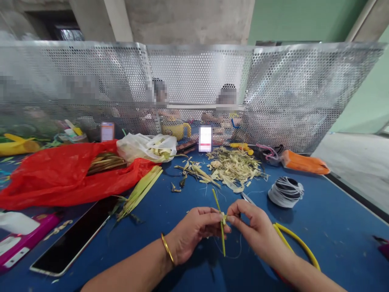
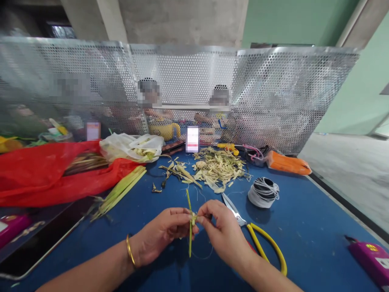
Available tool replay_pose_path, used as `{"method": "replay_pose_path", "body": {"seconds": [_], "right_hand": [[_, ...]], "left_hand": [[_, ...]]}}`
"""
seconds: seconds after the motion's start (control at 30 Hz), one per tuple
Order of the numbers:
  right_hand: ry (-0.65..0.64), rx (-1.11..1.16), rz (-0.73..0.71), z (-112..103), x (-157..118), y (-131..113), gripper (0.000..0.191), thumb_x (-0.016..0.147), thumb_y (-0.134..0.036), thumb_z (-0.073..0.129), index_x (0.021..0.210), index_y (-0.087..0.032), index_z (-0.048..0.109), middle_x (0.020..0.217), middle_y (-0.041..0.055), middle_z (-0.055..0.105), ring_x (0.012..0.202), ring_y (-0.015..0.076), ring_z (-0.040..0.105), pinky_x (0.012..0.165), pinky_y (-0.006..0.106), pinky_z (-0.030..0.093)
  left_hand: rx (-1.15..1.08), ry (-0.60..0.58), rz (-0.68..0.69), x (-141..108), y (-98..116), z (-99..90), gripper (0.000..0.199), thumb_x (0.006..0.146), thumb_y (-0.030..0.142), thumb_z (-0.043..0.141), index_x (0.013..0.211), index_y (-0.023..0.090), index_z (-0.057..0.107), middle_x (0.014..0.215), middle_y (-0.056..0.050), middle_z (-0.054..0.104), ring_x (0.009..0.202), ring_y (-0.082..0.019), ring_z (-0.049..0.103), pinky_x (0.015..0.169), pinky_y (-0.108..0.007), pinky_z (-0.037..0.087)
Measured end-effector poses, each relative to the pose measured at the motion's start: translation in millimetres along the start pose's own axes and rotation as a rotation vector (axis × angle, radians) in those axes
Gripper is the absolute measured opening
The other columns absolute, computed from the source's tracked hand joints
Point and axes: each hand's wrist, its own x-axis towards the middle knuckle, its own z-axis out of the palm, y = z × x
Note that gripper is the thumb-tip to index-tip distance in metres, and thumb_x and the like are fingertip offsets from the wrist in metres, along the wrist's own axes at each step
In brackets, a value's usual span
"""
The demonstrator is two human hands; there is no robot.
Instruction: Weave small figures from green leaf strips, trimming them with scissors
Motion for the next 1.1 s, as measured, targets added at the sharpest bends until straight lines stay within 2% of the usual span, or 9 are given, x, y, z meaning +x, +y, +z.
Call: {"method": "replay_pose_path", "body": {"seconds": [0.17,0.37,0.57,0.77,0.9,1.03,1.1], "right_hand": [[-0.014,-0.138,-0.172,0.5,-0.9,-3.5,0.019,0.09,-0.019,0.047,0.071,-0.019,0.053,0.074,0.0026,0.06,0.074,0.0174,0.052,0.068,0.03,0.038],[-0.02,-0.296,-0.329,-1.8,-1.9,-4.3,0.018,0.09,-0.014,0.045,0.075,-0.019,0.052,0.074,0.0029,0.058,0.072,0.0172,0.049,0.069,0.032,0.037],[0.055,-0.537,-0.607,-1.6,-3.9,-2.7,0.019,0.09,-0.01,0.042,0.087,-0.017,0.059,0.076,0.0039,0.06,0.075,0.0175,0.051,0.091,0.041,0.036],[0.096,-0.649,-0.745,-5.2,-2.5,2.5,0.024,0.095,-0.015,0.04,0.102,-0.018,0.062,0.082,0.0042,0.065,0.079,0.016,0.056,0.098,0.04,0.035],[0.065,-0.703,-0.781,-7.9,-2.5,1.6,0.027,0.095,-0.013,0.036,0.1,-0.016,0.063,0.084,0.0059,0.065,0.079,0.0167,0.056,0.1,0.04,0.034],[0.047,-0.751,-0.746,-5.6,-3.0,-1.5,0.03,0.095,-0.011,0.032,0.094,-0.014,0.061,0.08,0.0069,0.062,0.08,0.0187,0.054,0.099,0.042,0.032],[0.038,-0.747,-0.707,-3.5,-3.2,-3.4,0.028,0.094,-0.011,0.032,0.089,-0.015,0.06,0.077,0.0071,0.06,0.078,0.0201,0.052,0.094,0.043,0.035]], "left_hand": [[0.137,0.09,-0.021,-0.2,1.6,2.0,0.026,0.066,0.033,0.075,0.076,0.011,0.067,0.068,-0.005,0.067,0.067,-0.015,0.063,0.074,-0.027,0.046],[0.203,0.06,-0.049,-3.6,7.1,4.7,0.026,0.067,0.035,0.072,0.075,0.011,0.067,0.069,-0.006,0.067,0.066,-0.015,0.061,0.071,-0.026,0.044],[0.117,0.001,-0.006,-4.4,6.9,1.2,0.019,0.067,0.029,0.071,0.072,0.012,0.067,0.068,-0.002,0.062,0.062,-0.013,0.059,0.068,-0.025,0.044],[0.089,0.044,0.014,-4.1,6.6,1.8,0.014,0.068,0.026,0.069,0.067,0.012,0.066,0.062,-0.002,0.061,0.059,-0.012,0.057,0.064,-0.024,0.043],[0.112,0.039,0.022,-4.7,8.4,2.4,0.018,0.068,0.028,0.07,0.069,0.011,0.067,0.064,-0.003,0.062,0.06,-0.013,0.058,0.066,-0.025,0.044],[0.172,0.043,0.023,-4.2,9.1,2.4,0.022,0.069,0.032,0.071,0.072,0.01,0.068,0.067,-0.003,0.064,0.064,-0.014,0.06,0.07,-0.026,0.045],[0.224,0.032,0.047,-4.1,9.7,2.3,0.022,0.071,0.032,0.07,0.074,0.01,0.068,0.069,-0.004,0.065,0.066,-0.014,0.06,0.072,-0.026,0.044]]}}
